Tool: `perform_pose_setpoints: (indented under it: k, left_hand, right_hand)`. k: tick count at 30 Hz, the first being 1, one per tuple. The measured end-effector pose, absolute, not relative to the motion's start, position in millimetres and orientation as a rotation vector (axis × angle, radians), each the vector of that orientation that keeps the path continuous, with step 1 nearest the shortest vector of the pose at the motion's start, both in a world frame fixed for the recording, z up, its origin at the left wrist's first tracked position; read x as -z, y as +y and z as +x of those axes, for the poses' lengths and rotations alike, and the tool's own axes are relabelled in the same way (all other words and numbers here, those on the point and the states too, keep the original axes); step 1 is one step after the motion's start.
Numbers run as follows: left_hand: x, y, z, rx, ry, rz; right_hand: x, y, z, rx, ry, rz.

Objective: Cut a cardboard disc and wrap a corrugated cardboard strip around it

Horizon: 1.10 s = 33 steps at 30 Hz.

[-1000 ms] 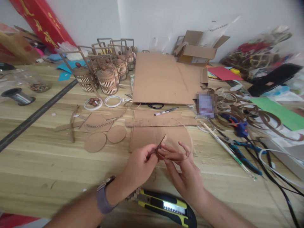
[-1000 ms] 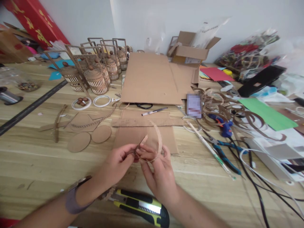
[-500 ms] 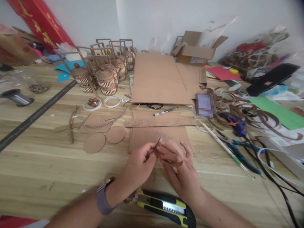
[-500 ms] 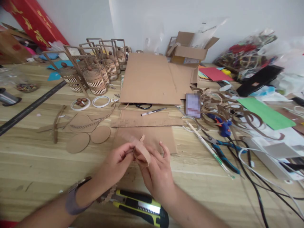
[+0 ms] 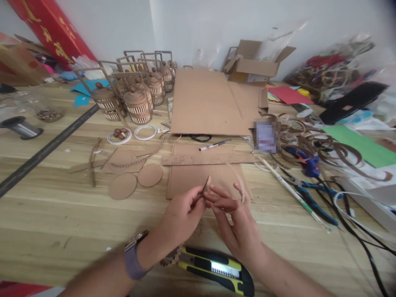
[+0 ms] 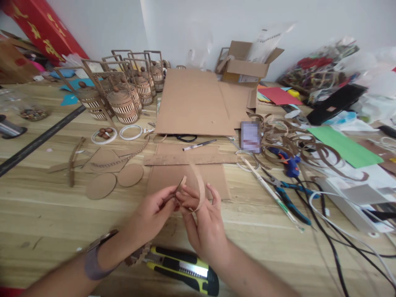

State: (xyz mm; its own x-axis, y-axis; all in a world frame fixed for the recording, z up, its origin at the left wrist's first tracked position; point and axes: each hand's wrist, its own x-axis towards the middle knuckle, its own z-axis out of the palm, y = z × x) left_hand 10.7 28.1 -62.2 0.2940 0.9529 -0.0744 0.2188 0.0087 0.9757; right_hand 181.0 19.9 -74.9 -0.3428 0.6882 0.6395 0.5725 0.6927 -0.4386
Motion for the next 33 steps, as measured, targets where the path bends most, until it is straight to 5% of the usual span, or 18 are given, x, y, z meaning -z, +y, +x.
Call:
perform_pose_setpoints:
  k: [33]
  left_hand:
    - [62.8, 27.9, 11.4, -0.875, 1.225, 1.510]
  right_hand:
    - [78.5, 20.7, 179.9, -0.163, -2.058, -0.958]
